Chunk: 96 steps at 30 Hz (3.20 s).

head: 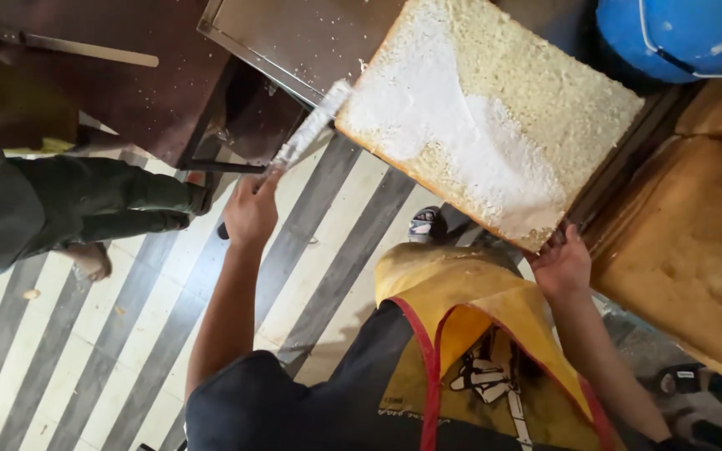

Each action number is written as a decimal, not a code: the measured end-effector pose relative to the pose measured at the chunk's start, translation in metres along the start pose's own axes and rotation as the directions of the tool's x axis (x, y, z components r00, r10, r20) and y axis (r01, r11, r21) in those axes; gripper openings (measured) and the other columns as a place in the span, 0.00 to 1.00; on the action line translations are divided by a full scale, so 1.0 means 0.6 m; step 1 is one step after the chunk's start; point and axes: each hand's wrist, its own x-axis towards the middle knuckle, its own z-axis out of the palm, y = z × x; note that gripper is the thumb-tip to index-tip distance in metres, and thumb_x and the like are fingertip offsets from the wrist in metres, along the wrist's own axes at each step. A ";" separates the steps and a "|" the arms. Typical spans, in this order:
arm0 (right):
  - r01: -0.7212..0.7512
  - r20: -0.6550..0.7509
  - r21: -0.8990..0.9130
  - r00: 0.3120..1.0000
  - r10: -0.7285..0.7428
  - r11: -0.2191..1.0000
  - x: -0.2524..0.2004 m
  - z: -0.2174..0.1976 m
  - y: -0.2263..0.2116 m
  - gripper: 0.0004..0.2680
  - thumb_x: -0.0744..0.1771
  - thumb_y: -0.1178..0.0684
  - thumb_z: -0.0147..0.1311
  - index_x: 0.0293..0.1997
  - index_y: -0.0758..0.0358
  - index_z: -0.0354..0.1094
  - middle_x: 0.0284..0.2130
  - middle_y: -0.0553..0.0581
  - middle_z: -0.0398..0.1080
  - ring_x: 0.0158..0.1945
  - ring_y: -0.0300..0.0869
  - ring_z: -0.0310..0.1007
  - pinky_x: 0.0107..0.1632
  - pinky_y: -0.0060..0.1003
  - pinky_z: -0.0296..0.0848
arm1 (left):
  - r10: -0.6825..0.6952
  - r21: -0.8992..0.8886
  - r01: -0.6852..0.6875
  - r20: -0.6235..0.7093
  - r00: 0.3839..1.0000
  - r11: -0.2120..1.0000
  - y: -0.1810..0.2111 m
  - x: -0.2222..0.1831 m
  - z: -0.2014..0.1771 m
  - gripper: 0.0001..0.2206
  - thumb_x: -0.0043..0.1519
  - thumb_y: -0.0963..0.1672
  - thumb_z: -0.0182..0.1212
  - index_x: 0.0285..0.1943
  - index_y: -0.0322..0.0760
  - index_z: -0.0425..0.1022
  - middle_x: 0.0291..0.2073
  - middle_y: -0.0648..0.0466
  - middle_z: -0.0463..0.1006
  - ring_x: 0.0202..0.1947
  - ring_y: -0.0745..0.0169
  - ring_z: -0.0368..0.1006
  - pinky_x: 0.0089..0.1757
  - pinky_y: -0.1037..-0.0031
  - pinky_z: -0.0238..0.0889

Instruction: Spreading cream onto a cake layer and stacking a second layer on top.

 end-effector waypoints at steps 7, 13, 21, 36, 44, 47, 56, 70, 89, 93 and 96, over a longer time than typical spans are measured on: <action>-0.008 0.013 -0.032 1.000 0.008 0.999 0.005 -0.007 -0.006 0.17 0.74 0.39 0.37 0.69 0.53 0.59 0.62 0.49 0.69 0.65 0.48 0.67 0.66 0.57 0.66 | -0.032 0.073 0.021 0.151 0.988 0.997 -0.009 -0.028 -0.002 0.18 0.65 0.39 0.57 0.59 0.58 0.82 0.34 0.54 0.75 0.34 0.52 0.76 0.31 0.60 0.69; 0.029 0.002 -0.087 1.000 -0.029 0.996 0.011 -0.011 0.001 0.17 0.74 0.41 0.39 0.73 0.48 0.54 0.64 0.50 0.67 0.64 0.48 0.68 0.59 0.55 0.71 | -0.088 -0.323 0.155 0.213 0.973 0.934 0.076 0.029 -0.059 0.16 0.64 0.42 0.59 0.61 0.49 0.78 0.39 0.46 0.79 0.36 0.40 0.75 0.36 0.53 0.68; 0.092 0.091 -0.068 0.992 -0.086 0.993 -0.003 0.006 0.005 0.20 0.74 0.43 0.41 0.78 0.44 0.46 0.69 0.49 0.62 0.68 0.50 0.67 0.61 0.60 0.74 | 0.186 -0.484 0.272 0.704 0.685 0.831 0.243 -0.005 -0.045 0.17 0.64 0.45 0.54 0.62 0.51 0.76 0.45 0.45 0.83 0.45 0.43 0.79 0.47 0.58 0.70; 0.154 0.146 -0.077 0.979 -0.142 0.985 -0.006 0.016 0.013 0.23 0.73 0.33 0.34 0.78 0.45 0.46 0.69 0.54 0.62 0.62 0.52 0.69 0.50 0.55 0.72 | 0.109 -0.462 0.185 0.539 0.835 0.867 0.241 0.097 0.044 0.17 0.66 0.46 0.55 0.64 0.50 0.75 0.47 0.42 0.82 0.46 0.40 0.78 0.46 0.55 0.70; 0.113 0.094 0.016 0.989 -0.114 0.993 -0.008 0.010 0.015 0.27 0.71 0.28 0.29 0.78 0.48 0.45 0.69 0.58 0.60 0.67 0.54 0.66 0.61 0.61 0.71 | 0.358 -0.684 0.251 0.616 0.702 0.685 0.401 -0.037 0.043 0.16 0.66 0.47 0.55 0.63 0.50 0.75 0.44 0.44 0.84 0.41 0.49 0.81 0.45 0.62 0.72; 0.091 0.115 0.123 0.988 -0.106 0.988 0.000 0.002 0.010 0.31 0.69 0.24 0.26 0.77 0.54 0.46 0.69 0.60 0.61 0.69 0.57 0.65 0.63 0.65 0.69 | 0.377 -0.607 0.317 0.742 0.554 0.729 0.418 -0.019 0.008 0.18 0.66 0.48 0.56 0.66 0.53 0.73 0.38 0.42 0.82 0.39 0.47 0.79 0.44 0.62 0.70; 0.009 0.085 0.030 0.996 -0.011 1.000 0.028 -0.017 0.003 0.31 0.69 0.23 0.27 0.73 0.55 0.52 0.64 0.58 0.65 0.64 0.54 0.69 0.61 0.63 0.70 | -0.057 -0.462 0.212 0.327 0.943 0.861 0.319 0.073 0.095 0.18 0.67 0.44 0.54 0.66 0.43 0.75 0.44 0.37 0.82 0.45 0.35 0.77 0.44 0.51 0.69; -0.198 0.212 -0.125 0.952 0.221 0.972 0.045 -0.043 -0.056 0.26 0.70 0.25 0.30 0.64 0.54 0.59 0.45 0.51 0.72 0.46 0.47 0.74 0.47 0.51 0.71 | 0.178 -0.625 0.317 0.599 0.781 0.713 0.559 -0.022 -0.005 0.18 0.61 0.46 0.57 0.61 0.52 0.77 0.37 0.39 0.82 0.39 0.39 0.80 0.42 0.55 0.72; -0.406 0.313 -0.207 0.834 0.454 0.890 0.083 -0.076 -0.102 0.34 0.66 0.22 0.37 0.75 0.53 0.45 0.65 0.60 0.61 0.61 0.53 0.67 0.60 0.58 0.69 | -0.300 -0.636 0.491 0.391 0.870 0.596 0.510 -0.202 0.008 0.15 0.66 0.43 0.56 0.62 0.50 0.76 0.49 0.43 0.83 0.43 0.43 0.78 0.45 0.61 0.72; -0.373 0.313 -0.259 0.840 0.443 0.891 0.084 -0.083 -0.098 0.31 0.67 0.24 0.35 0.74 0.54 0.48 0.66 0.58 0.61 0.64 0.52 0.65 0.61 0.58 0.66 | -0.396 -0.255 0.479 0.315 0.862 0.840 0.513 -0.211 -0.028 0.15 0.68 0.43 0.54 0.63 0.53 0.76 0.41 0.45 0.79 0.39 0.42 0.77 0.40 0.55 0.70; -0.364 0.308 -0.267 0.845 0.437 0.892 0.087 -0.081 -0.096 0.29 0.68 0.25 0.35 0.73 0.54 0.50 0.65 0.57 0.61 0.65 0.52 0.65 0.62 0.57 0.65 | -0.345 -0.176 0.424 0.354 0.869 0.888 0.532 -0.232 -0.032 0.16 0.66 0.44 0.54 0.62 0.57 0.77 0.36 0.46 0.77 0.34 0.42 0.76 0.36 0.53 0.70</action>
